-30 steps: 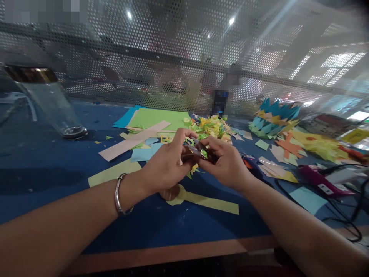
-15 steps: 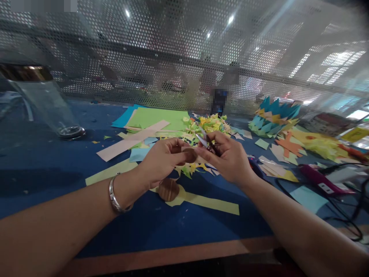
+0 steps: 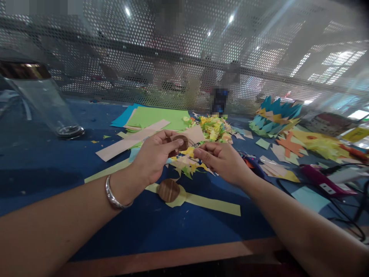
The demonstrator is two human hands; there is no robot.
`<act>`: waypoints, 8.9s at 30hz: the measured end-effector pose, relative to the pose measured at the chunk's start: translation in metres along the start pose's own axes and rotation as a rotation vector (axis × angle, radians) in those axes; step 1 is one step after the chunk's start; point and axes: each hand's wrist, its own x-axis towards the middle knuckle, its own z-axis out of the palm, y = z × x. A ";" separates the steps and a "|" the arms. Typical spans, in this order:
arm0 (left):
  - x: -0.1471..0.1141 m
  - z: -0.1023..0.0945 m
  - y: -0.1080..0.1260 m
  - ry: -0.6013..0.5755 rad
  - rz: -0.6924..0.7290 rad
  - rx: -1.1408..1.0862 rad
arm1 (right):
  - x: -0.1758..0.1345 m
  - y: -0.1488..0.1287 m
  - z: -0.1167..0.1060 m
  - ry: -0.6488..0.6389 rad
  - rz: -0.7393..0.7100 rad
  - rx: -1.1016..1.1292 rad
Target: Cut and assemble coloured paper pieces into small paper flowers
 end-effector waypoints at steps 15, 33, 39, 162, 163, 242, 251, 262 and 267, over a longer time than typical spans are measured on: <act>-0.012 0.008 0.001 -0.162 -0.078 -0.011 | -0.002 -0.003 0.003 -0.014 0.084 0.331; -0.015 0.011 0.000 -0.241 -0.131 -0.173 | -0.004 -0.008 0.001 -0.056 0.112 0.499; -0.016 0.012 0.000 -0.247 -0.107 -0.155 | -0.003 -0.008 -0.001 -0.058 0.114 0.492; -0.020 0.012 0.010 -0.142 -0.016 0.147 | -0.001 -0.004 -0.006 0.085 -0.099 0.156; -0.020 0.010 0.010 -0.150 -0.003 0.175 | -0.001 -0.004 -0.006 0.072 -0.094 0.149; -0.003 -0.008 0.009 -0.472 0.133 0.169 | -0.006 -0.008 -0.018 -0.047 -0.165 0.044; -0.003 -0.007 0.008 -0.474 0.163 0.199 | -0.006 -0.007 -0.019 -0.055 -0.174 0.058; -0.004 -0.006 0.012 -0.487 0.121 0.261 | -0.006 -0.005 -0.014 -0.004 -0.137 0.118; -0.006 -0.004 0.013 -0.470 0.141 0.410 | -0.005 -0.008 -0.013 0.042 -0.111 0.093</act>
